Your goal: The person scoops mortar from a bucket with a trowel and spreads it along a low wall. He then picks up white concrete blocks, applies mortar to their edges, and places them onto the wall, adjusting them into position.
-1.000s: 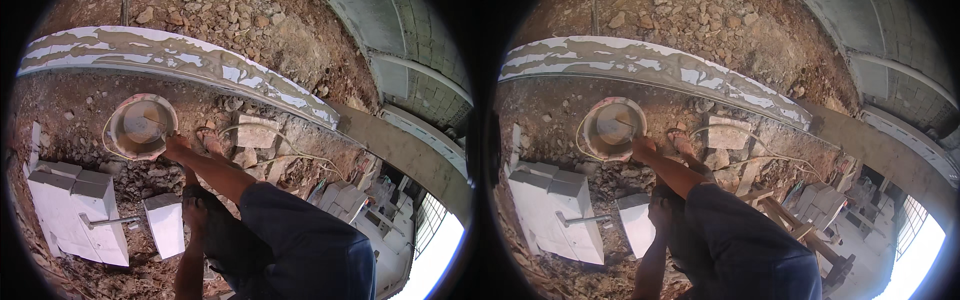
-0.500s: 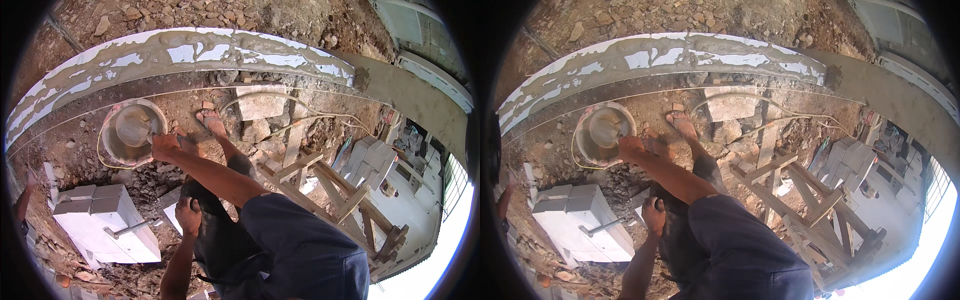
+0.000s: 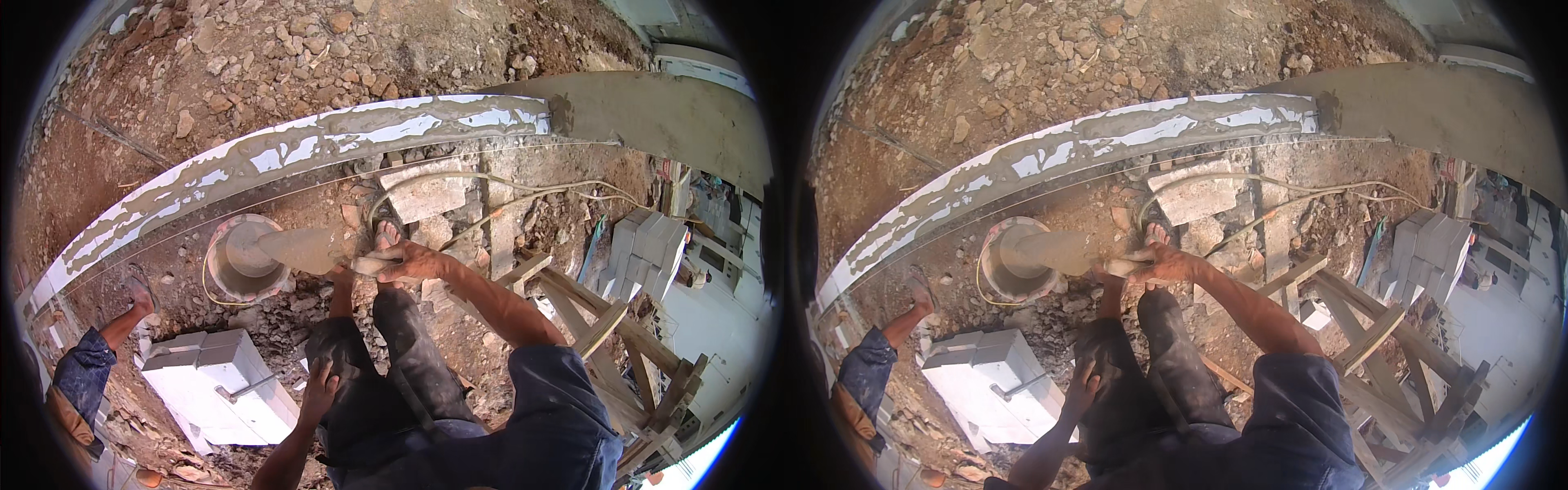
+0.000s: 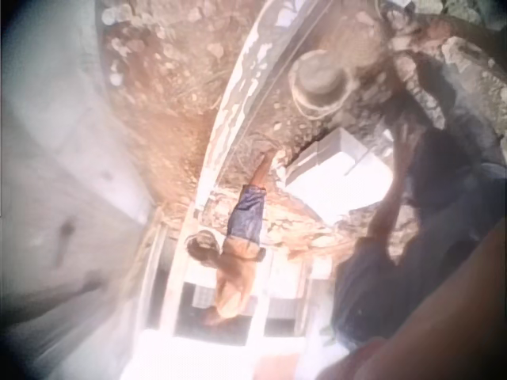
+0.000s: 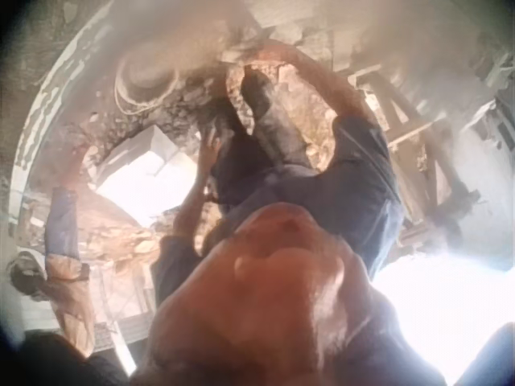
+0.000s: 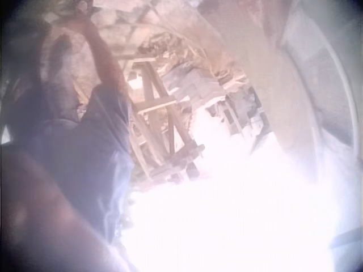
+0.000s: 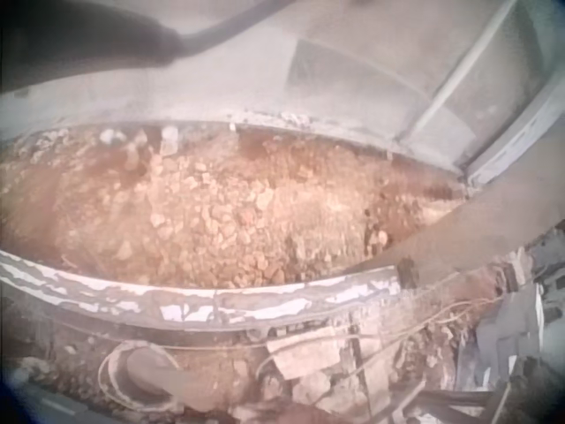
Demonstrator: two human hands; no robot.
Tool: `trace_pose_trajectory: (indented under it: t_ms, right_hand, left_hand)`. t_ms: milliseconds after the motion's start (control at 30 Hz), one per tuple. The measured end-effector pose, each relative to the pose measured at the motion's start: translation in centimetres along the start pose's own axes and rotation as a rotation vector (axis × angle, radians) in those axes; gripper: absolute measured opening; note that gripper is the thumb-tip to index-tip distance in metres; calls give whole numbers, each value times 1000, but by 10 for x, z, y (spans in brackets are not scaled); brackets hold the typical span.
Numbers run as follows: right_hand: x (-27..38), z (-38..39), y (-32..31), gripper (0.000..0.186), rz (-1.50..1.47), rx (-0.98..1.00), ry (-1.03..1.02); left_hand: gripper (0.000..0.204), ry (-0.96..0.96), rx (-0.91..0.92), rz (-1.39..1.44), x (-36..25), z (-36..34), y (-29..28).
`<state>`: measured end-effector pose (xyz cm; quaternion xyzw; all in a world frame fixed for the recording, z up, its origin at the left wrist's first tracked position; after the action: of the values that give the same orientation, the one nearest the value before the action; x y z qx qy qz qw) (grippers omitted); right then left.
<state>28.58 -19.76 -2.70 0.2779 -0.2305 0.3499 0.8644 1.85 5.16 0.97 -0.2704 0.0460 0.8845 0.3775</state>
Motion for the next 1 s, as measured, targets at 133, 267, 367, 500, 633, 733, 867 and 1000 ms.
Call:
trace_pose_trajectory:
  t_ms: [133,267,367,500,633,733,867,1000]
  right_hand:
    - [20,135,-97,60,208,-367,-15]
    - [58,274,-194,36,814,-831,37]
    - [64,341,-248,35,1274,-1029,-92]
    - [31,340,-313,33,1405,-1002,63]
    - [-18,348,-305,26,1440,-1110,-147]
    - [-30,303,-255,40,1343,-974,-316]
    - [-8,201,-143,44,1061,-730,-471]
    - [5,43,-13,37,1026,-536,-434]
  left_hand:
    - [48,12,-73,-16,-22,-5,-9]
    - [48,42,-175,-166,-39,-21,-5]
    - [47,-55,-205,-164,-56,-30,-5]
    - [44,-139,-272,-255,-68,-34,-6]
    - [46,-229,-256,-213,-75,-37,-3]
    - [49,-266,-338,-284,-72,-25,5]
    - [52,-247,-283,-281,-87,-37,11]
    - [50,-173,-262,-359,-80,-35,49]
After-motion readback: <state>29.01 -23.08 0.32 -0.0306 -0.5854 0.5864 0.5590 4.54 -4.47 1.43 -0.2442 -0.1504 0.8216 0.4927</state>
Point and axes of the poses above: each hand's wrist, its own z-axis away from the middle knuckle, its own y-axis out of the palm, x = y × z, the point moved 10 cm from there along -z, towards the middle knuckle, and after that the axes turned 6 degrees about x, right-handed, at the moved point
